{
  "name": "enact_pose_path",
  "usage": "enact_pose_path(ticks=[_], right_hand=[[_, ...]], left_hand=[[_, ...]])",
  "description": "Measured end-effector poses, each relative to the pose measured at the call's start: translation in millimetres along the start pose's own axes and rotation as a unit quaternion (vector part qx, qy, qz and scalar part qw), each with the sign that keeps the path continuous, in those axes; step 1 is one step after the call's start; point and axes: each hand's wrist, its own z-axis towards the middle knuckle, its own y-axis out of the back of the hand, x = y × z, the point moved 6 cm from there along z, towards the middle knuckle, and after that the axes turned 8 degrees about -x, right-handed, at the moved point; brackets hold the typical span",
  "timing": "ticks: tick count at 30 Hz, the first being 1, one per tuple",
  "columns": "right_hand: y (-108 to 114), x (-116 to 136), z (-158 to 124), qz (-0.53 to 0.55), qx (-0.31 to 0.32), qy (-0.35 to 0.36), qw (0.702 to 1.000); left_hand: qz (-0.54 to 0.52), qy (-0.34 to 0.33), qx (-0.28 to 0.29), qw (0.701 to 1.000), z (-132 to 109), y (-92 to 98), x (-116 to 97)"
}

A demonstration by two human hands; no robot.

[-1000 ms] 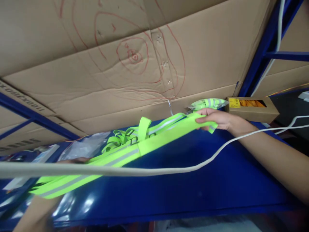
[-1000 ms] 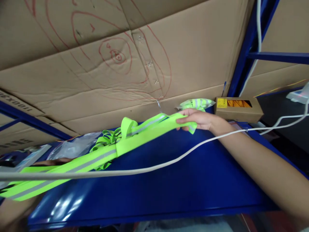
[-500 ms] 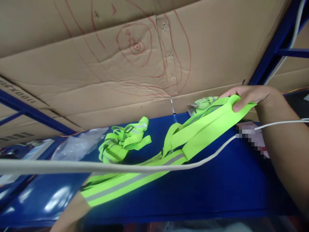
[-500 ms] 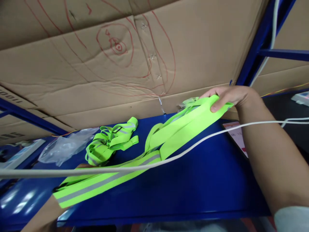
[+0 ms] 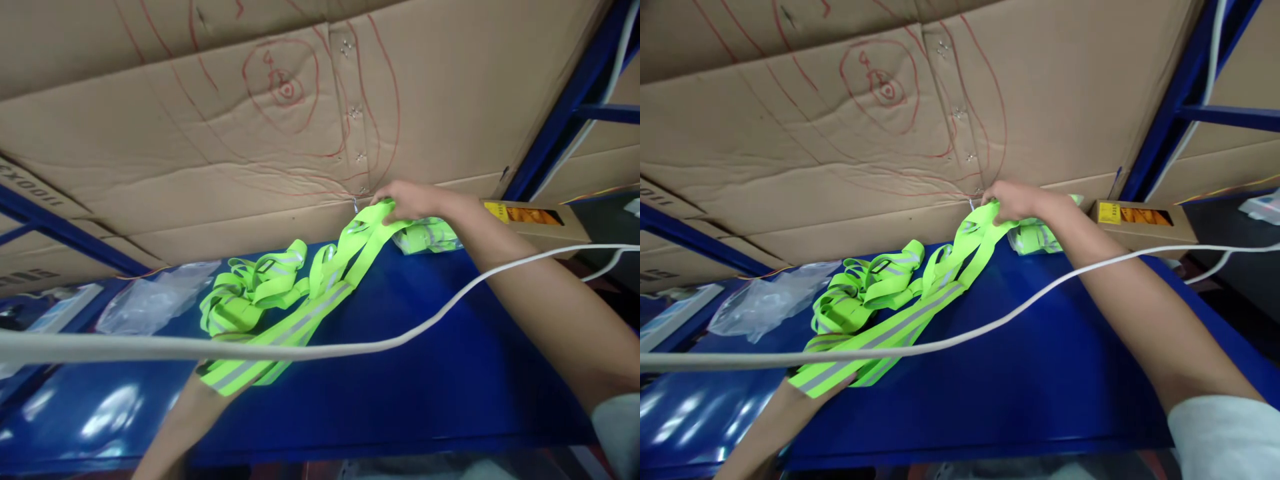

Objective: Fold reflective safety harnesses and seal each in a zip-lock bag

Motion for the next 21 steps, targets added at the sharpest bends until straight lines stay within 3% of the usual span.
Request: enact_pose_path(ticks=[5, 11, 15, 18, 19, 21], right_hand=[[9, 26, -5, 0.002, -0.035, 0.046, 0.998], [-12, 40, 21, -0.141, 0.010, 0.020, 0.990], [-22, 56, 28, -0.176, -0.061, 0.046, 0.981], [-38, 93, -6, -0.145, -0.124, 0.111, 0.975], [-46, 111, -26, -0.072, -0.143, 0.146, 0.976], [-69, 144, -71, 0.129, -0.105, 0.183, 0.969]], left_hand=[[-0.057, -0.042, 0.039, 0.997, -1, -3.5, -23], [-0.060, -0.010, 0.021, 0.998, -10, -0.5, -11], [-0.071, 0.001, 0.043, 0.997, -30, -11.4, -17], [-0.071, 0.005, -0.004, 0.997, -50, -23.9, -31], [-0.077, 0.012, -0.019, 0.997, -58, -29.4, -37], [-0.070, 0.012, -0.053, 0.996, -73, -38.8, -50]])
